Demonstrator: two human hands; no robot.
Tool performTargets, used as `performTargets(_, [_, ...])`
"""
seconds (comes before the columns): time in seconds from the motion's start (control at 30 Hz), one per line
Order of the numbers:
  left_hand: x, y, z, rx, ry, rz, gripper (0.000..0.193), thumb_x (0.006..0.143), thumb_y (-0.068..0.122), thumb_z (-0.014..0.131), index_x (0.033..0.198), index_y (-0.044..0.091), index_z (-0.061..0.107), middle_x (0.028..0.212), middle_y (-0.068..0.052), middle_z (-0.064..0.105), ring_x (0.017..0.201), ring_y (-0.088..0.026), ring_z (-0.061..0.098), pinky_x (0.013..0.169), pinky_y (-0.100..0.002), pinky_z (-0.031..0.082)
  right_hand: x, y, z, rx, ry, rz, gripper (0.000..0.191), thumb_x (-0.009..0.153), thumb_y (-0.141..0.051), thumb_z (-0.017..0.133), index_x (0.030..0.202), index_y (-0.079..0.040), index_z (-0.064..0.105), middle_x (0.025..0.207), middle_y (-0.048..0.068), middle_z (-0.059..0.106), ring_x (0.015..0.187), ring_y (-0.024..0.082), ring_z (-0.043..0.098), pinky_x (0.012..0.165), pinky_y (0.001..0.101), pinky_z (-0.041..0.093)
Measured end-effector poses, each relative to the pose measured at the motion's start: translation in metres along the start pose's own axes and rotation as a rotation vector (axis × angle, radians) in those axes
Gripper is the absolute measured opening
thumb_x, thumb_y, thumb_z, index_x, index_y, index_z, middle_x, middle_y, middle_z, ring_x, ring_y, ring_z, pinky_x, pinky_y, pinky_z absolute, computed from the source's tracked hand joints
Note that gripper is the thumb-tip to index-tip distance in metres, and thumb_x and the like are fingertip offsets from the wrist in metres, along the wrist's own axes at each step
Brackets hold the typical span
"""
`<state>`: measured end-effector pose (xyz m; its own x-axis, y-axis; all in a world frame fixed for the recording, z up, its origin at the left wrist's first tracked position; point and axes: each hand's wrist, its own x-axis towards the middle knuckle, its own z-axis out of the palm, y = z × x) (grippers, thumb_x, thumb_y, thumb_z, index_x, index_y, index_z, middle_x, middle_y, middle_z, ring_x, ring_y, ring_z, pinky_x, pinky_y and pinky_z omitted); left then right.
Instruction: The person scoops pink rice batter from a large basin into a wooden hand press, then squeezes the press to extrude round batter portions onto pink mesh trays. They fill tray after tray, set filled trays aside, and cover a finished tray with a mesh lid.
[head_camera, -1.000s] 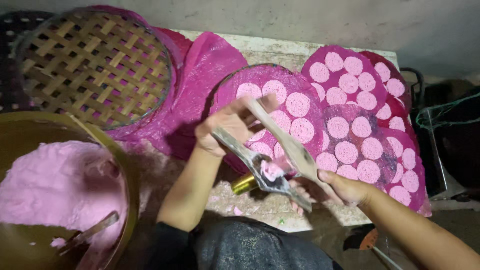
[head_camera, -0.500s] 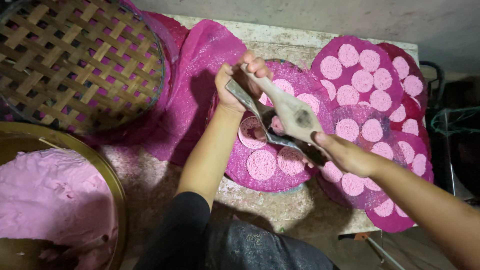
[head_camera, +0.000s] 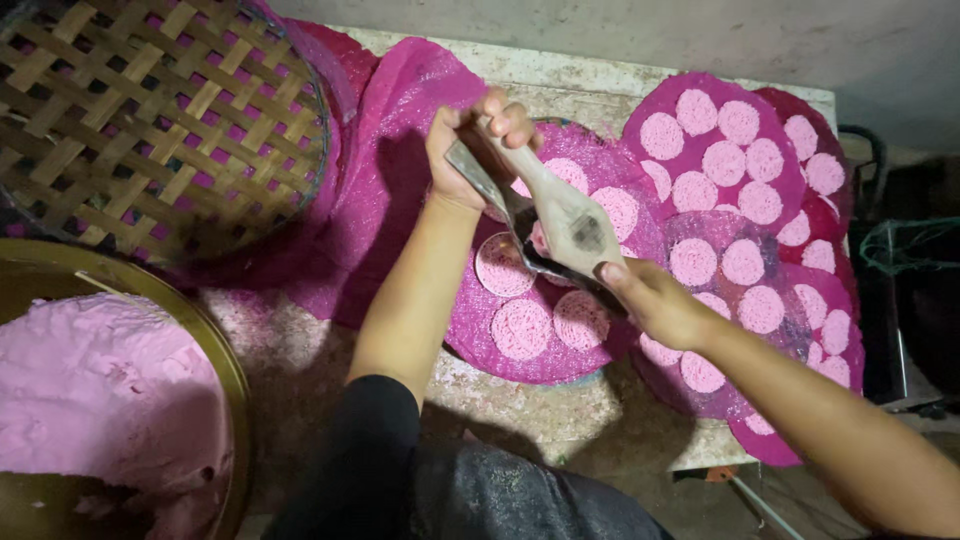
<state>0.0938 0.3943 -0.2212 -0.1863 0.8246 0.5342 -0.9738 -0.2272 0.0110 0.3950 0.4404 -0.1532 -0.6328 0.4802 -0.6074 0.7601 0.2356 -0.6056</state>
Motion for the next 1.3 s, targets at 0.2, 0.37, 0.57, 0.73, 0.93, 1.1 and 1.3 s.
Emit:
performTargets(0.2, [-0.028,0.006,-0.010,0.548,0.453,-0.112,0.042,0.111,0.041,0.030,0.099,0.010,0.056,0.088,-0.009,0.062,0.079,-0.032,0.069,0.071,-0.049,0.060,-0.002,0.037,0.007,0.260,-0.052,-0.352,0.087,0.096,-0.073,0.036,0.128,0.003,0.061,0.102,0.005,0.066,0.091,0.015,0.055,0.077,0.0334,0.044])
performTargets(0.37, [-0.104,-0.023,-0.013,1.179,0.770,-0.545,0.045,0.111,0.031,0.028,0.148,0.017,0.048,0.104,-0.003,0.073,0.077,-0.012,0.068,0.061,-0.031,0.048,-0.001,0.058,0.020,0.310,-0.053,-0.308,0.093,0.099,-0.074,0.032,0.132,0.005,0.068,0.112,0.016,0.075,0.104,0.024,0.065,0.092,0.0395,0.050])
performTargets(0.57, [-0.154,-0.031,0.049,2.012,0.586,-0.479,0.064,0.091,0.013,0.061,0.152,0.015,0.045,0.108,-0.005,0.078,0.069,-0.020,0.069,0.066,-0.036,0.055,-0.016,0.058,0.052,0.530,0.088,-0.623,0.096,0.096,-0.078,0.041,0.145,0.005,0.047,0.138,0.012,0.058,0.127,0.022,0.055,0.108,0.0366,0.041])
performTargets(0.73, [-0.152,-0.029,0.077,2.307,0.362,-0.310,0.072,0.085,0.007,0.068,0.154,0.021,0.051,0.120,-0.008,0.074,0.111,-0.026,0.068,0.094,-0.040,0.056,-0.044,0.058,0.073,0.705,0.288,-0.668,0.103,0.088,-0.085,0.049,0.148,-0.002,0.042,0.125,0.011,0.061,0.109,0.023,0.061,0.094,0.0415,0.052])
performTargets(0.93, [-0.126,-0.035,0.066,2.292,0.053,-0.814,0.114,0.067,0.022,0.086,0.160,0.015,0.021,0.155,-0.013,0.036,0.138,-0.034,0.034,0.113,-0.053,0.026,-0.052,0.093,0.106,0.997,0.402,-0.721,0.104,0.086,-0.084,0.062,0.146,-0.001,0.047,0.131,0.015,0.061,0.122,0.028,0.061,0.105,0.0478,0.050])
performTargets(1.1, [-0.130,-0.036,0.060,2.329,0.029,-0.672,0.114,0.068,0.033,0.090,0.159,0.012,0.025,0.147,-0.015,0.045,0.134,-0.034,0.040,0.111,-0.049,0.030,-0.066,0.127,0.121,1.078,0.510,-0.720,0.101,0.087,-0.081,0.062,0.148,-0.003,0.046,0.134,0.011,0.059,0.124,0.027,0.059,0.108,0.0471,0.047])
performTargets(1.3, [-0.133,-0.036,0.055,2.366,-0.002,-0.605,0.114,0.066,0.032,0.091,0.158,0.013,0.027,0.146,-0.014,0.048,0.133,-0.033,0.042,0.109,-0.049,0.030,-0.080,0.142,0.129,1.106,0.602,-0.688,0.097,0.093,-0.079,0.057,0.155,-0.007,0.037,0.135,0.010,0.056,0.123,0.027,0.055,0.105,0.0462,0.045])
